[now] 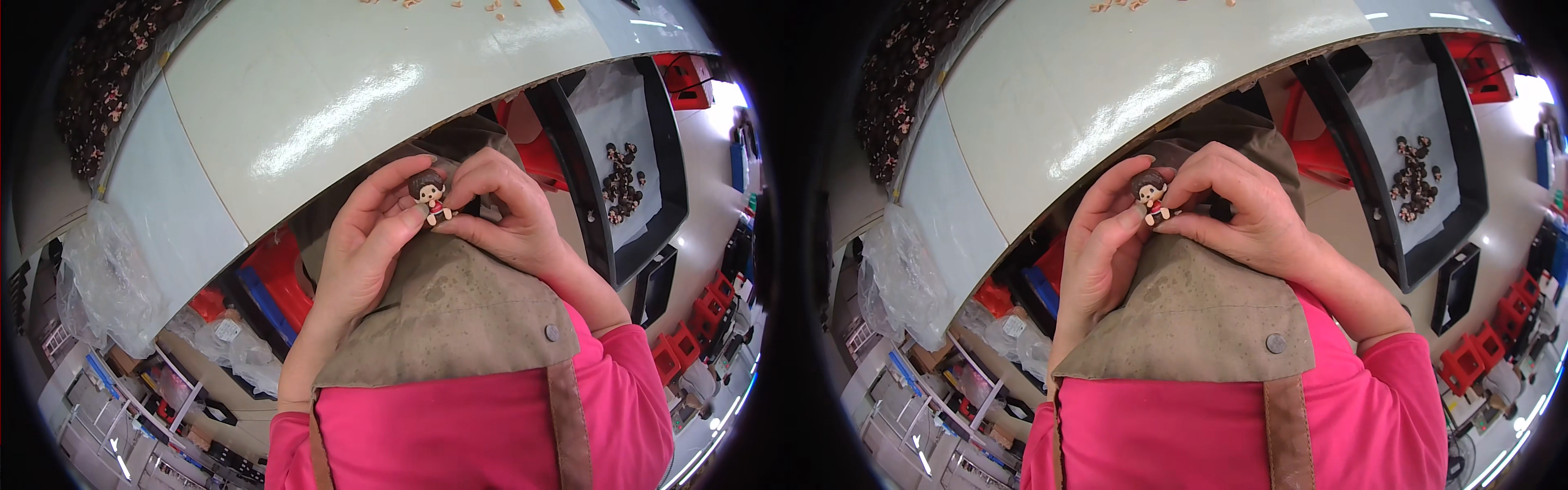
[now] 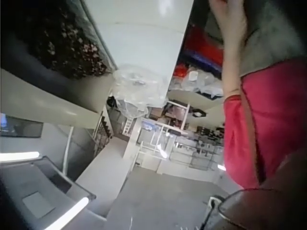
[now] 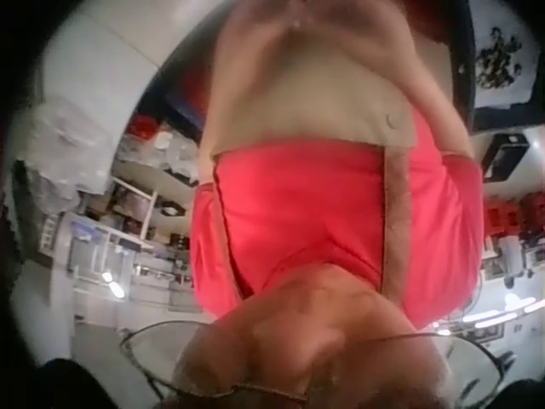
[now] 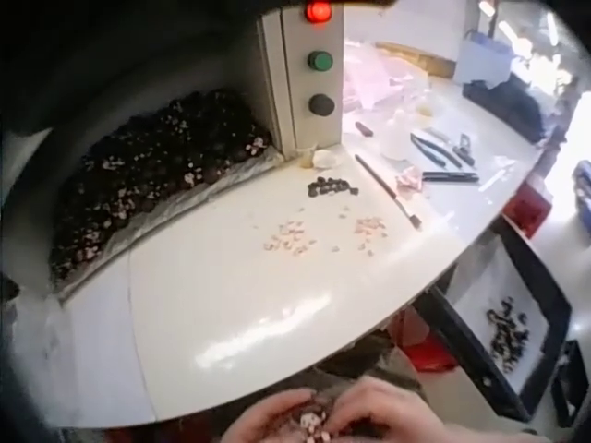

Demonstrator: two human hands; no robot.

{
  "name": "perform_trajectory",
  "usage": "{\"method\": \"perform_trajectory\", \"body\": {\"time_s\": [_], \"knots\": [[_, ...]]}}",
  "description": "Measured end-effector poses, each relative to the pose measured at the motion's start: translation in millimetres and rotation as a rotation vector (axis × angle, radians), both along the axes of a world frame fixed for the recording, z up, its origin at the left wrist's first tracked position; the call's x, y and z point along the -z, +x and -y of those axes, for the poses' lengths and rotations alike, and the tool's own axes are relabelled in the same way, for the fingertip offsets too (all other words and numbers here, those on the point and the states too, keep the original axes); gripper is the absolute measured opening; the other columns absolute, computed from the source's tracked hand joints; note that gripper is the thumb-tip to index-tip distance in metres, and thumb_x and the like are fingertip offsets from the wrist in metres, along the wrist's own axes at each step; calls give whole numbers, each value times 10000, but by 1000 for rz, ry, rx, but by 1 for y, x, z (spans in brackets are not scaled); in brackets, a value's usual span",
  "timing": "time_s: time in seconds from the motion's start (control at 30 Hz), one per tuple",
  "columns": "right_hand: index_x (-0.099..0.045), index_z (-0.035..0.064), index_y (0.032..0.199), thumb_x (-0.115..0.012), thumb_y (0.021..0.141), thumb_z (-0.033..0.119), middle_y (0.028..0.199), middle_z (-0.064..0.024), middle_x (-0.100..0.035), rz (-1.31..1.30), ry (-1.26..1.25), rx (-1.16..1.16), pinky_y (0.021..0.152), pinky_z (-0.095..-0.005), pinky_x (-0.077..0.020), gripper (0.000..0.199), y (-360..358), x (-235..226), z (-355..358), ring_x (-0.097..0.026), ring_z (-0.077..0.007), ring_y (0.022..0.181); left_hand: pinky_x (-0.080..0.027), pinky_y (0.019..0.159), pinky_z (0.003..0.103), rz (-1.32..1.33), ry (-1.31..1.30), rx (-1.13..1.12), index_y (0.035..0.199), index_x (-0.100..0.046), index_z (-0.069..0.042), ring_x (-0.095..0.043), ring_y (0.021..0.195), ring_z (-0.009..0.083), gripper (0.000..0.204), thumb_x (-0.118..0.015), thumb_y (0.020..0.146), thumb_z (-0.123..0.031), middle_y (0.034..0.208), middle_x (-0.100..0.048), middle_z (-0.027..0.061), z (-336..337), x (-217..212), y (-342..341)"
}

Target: Assembling small figurines by applying glue and attaching tiny components at a factory workbench.

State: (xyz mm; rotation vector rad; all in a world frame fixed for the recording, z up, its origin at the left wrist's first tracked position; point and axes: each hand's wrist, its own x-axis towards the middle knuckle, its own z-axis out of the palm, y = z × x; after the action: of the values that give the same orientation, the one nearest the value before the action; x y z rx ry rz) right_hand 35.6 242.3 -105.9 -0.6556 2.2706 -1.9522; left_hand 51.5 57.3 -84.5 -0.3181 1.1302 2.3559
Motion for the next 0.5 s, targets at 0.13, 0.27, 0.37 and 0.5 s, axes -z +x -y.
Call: {"method": "perform_trajectory", "body": {"time_s": [0.13, 0.27, 0.37, 0.5], "knots": [[-592, 68, 897, -798, 694, 31, 871, -51, -583, 10, 6, 9, 709, -269, -436, 292, 1, 1, 1, -564, -169, 814, -411, 996, 285, 18, -6, 14, 1339, -441, 0, -534, 1129, 142, 440, -525, 908, -26, 1255, -544, 97, 0, -4, 0], [-588, 63, 900, -818, 697, 101, 882, -51, -566, 14, 27, -13, 732, -265, -422, 310, 0, -1, -3, -543, -168, 829, -412, 993, 285, 4, -63, 66, 1351, -431, -3, -537, 1115, 133, 456, -533, 907, -28, 1262, -538, 91, 0, -5, 2], [-569, 48, 951, -778, 752, 122, 947, -66, -536, 28, -36, -85, 767, -266, -406, 298, -2, -1, -9, -517, -163, 860, -416, 980, 282, 52, -31, 66, 1370, -416, -7, -540, 1103, 130, 480, -536, 907, -40, 1256, -544, 91, 2, -4, 1], [-517, 30, 1095, -629, 833, 70, 1049, -91, -495, 178, -126, -3, 802, -274, -407, 287, 0, -1, -16, -507, -156, 900, -423, 959, 276, 91, 62, 92, 1394, -390, -5, -541, 1110, 137, 505, -533, 914, -67, 1270, -545, 108, 3, -4, -2]]}}
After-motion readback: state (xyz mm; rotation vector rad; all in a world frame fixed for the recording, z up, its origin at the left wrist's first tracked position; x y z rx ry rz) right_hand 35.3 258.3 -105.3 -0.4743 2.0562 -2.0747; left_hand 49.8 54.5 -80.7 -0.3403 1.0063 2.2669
